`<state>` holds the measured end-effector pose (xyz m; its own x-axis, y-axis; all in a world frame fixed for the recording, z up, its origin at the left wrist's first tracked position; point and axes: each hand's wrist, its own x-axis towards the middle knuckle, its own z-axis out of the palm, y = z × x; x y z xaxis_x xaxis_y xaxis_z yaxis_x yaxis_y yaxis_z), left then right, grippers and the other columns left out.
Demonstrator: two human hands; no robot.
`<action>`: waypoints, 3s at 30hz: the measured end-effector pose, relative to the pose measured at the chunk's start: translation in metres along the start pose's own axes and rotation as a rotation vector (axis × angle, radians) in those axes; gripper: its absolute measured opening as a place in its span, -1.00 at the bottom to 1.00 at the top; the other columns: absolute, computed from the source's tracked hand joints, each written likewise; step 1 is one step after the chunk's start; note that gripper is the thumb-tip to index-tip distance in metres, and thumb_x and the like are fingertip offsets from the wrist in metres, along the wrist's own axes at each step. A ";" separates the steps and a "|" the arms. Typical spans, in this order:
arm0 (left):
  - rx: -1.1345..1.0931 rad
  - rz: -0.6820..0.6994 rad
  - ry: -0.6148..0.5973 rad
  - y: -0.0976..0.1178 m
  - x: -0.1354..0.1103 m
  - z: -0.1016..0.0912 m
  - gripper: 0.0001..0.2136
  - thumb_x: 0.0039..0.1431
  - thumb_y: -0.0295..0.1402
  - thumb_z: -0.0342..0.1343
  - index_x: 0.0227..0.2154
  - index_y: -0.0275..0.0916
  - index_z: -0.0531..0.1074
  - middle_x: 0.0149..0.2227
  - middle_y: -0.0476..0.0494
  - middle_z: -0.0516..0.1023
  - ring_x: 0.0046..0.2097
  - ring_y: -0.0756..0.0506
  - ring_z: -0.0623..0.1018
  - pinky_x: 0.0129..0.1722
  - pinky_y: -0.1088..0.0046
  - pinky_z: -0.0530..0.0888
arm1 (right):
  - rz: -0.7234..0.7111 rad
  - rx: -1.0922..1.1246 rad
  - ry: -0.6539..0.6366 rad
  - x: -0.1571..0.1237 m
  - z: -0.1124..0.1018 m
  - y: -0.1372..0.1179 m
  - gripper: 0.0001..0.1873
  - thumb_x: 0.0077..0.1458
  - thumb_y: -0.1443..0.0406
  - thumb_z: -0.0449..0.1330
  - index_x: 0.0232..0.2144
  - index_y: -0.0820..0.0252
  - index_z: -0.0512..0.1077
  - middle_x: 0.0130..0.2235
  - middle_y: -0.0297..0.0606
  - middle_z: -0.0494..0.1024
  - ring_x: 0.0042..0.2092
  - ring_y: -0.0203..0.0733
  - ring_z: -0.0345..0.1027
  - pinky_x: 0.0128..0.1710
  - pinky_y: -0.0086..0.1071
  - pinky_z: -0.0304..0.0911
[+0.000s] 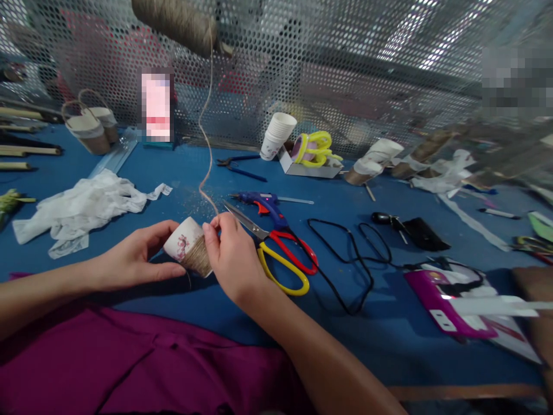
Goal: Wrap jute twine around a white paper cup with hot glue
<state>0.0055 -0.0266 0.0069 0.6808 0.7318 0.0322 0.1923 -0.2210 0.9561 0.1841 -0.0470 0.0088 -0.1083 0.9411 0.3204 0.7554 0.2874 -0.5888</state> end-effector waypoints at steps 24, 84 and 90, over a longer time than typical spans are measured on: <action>-0.068 -0.114 0.053 -0.001 0.003 0.007 -0.81 -0.07 -0.36 0.13 -0.43 -0.30 0.25 -0.51 0.08 0.25 -0.47 0.07 0.25 -0.50 0.59 0.26 | -0.251 -0.033 0.059 0.000 0.007 -0.002 -0.89 0.15 0.31 -0.05 -0.44 0.15 0.15 -0.37 -0.22 0.32 -0.32 -0.25 0.23 -0.31 -0.35 0.21; 0.100 -0.110 0.154 -0.009 0.008 -0.007 -0.81 0.03 -0.34 0.03 -0.36 -0.35 0.44 -0.37 -0.14 0.52 -0.30 -0.08 0.45 -0.30 0.40 0.38 | 0.518 -0.317 -0.010 0.054 -0.051 0.079 -0.58 -0.16 0.37 0.13 -0.15 0.39 0.33 -0.25 0.01 0.49 -0.28 -0.03 0.40 -0.34 -0.27 0.27; 0.155 -0.107 0.153 -0.007 0.009 -0.015 -0.80 0.03 -0.31 0.02 -0.36 -0.35 0.43 -0.41 -0.11 0.50 -0.36 -0.05 0.43 -0.37 0.46 0.36 | 0.437 0.070 -0.129 0.028 -0.067 0.030 -0.75 -0.09 0.20 0.16 -0.37 0.28 0.37 -0.53 -0.27 0.47 -0.50 -0.25 0.36 -0.48 -0.41 0.29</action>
<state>-0.0003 -0.0089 0.0044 0.5379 0.8429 -0.0123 0.3724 -0.2245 0.9005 0.2464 -0.0240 0.0499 0.1279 0.9899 -0.0612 0.7028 -0.1339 -0.6987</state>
